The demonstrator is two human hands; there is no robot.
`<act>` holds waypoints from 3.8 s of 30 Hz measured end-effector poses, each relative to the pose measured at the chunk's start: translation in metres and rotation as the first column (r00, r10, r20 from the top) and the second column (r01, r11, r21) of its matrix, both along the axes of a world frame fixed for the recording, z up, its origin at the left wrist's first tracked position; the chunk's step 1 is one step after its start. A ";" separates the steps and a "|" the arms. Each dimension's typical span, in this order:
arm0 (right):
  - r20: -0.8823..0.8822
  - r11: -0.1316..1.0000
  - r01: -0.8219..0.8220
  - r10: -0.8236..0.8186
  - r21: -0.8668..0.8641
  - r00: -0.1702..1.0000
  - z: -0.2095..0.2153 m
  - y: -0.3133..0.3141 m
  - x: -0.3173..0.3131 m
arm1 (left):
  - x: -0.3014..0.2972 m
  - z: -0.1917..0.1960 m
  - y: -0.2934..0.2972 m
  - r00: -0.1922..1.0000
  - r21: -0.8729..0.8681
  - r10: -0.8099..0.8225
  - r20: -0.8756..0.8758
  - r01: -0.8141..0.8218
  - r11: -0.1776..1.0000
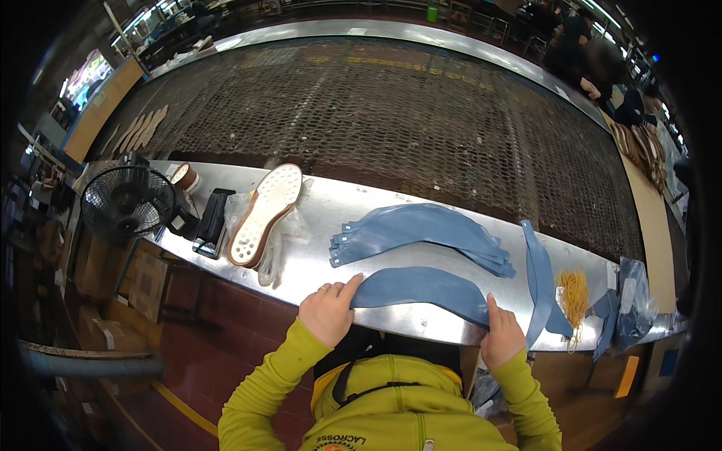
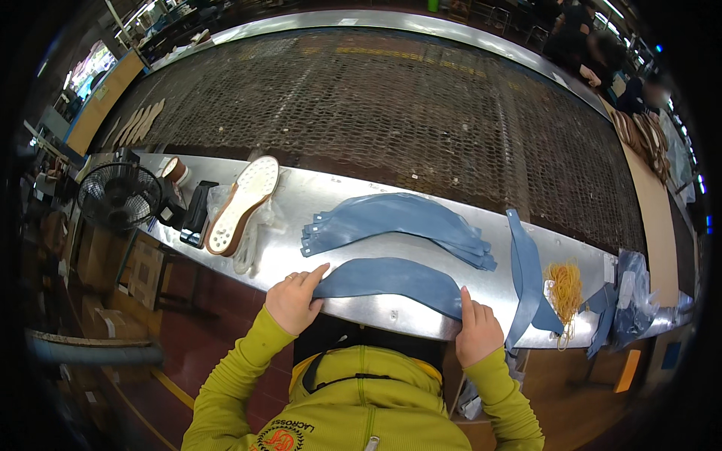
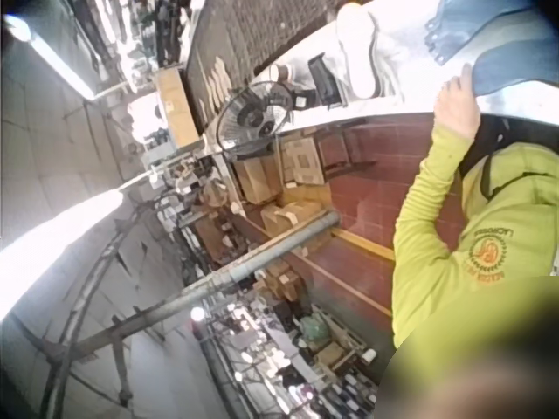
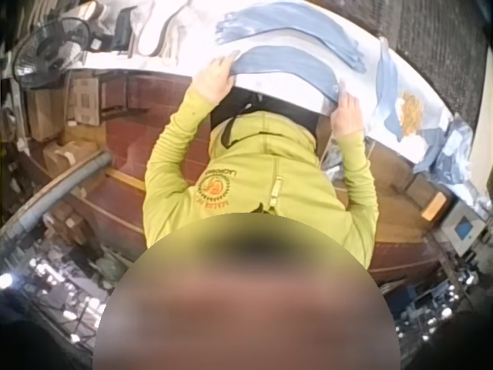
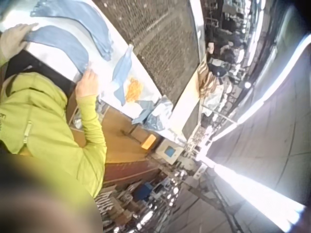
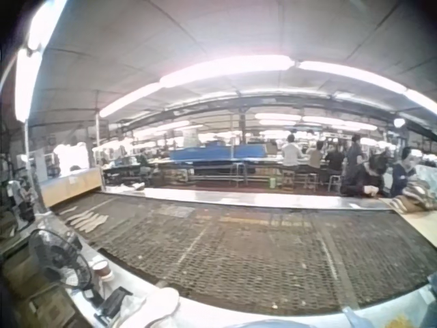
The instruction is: The person unpacks a plastic bag containing blue fabric pieces on a metal workbench. They remove the pieces one by one, unfold them, and arrange them in a neat stack. The person then picks up a small white paper tag and folds it.
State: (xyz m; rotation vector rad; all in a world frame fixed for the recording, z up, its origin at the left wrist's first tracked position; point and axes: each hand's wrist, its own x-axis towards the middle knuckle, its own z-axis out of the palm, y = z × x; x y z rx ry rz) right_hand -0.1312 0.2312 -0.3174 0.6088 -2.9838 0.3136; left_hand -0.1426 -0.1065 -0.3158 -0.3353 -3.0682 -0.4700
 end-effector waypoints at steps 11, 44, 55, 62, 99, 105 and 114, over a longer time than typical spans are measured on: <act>0.051 0.996 0.057 -0.053 -0.072 0.997 0.000 0.000 0.006 | -0.039 -0.023 -0.040 0.950 0.377 0.284 -0.133 -0.216 0.900; 0.338 -0.287 0.861 -0.930 -0.421 -0.145 -0.304 0.259 0.216 | -0.060 -0.126 -0.116 0.297 0.701 0.757 0.583 -0.654 -0.284; 0.853 -0.218 0.976 -0.503 0.027 -0.136 -0.450 0.223 0.149 | -0.143 -0.111 -0.087 0.475 0.702 0.714 0.515 -0.711 -0.033; 0.830 -0.238 0.942 -0.455 0.236 -0.323 -0.495 0.256 0.140 | -0.199 -0.086 -0.045 0.555 0.699 0.702 0.447 -0.706 0.114; 0.183 0.116 0.151 0.350 -0.982 0.919 0.071 0.000 0.016 | 0.025 0.063 0.119 0.814 0.887 -0.426 0.396 -0.219 0.406; -0.149 0.778 -0.362 0.334 -0.513 0.931 0.094 -0.009 -0.001 | -0.007 0.065 0.100 0.739 0.541 -0.619 0.265 0.417 0.730; 0.501 0.731 -0.032 0.498 -0.682 0.708 0.074 -0.039 -0.018 | -0.002 0.045 0.081 0.702 0.721 -0.697 0.147 0.406 0.561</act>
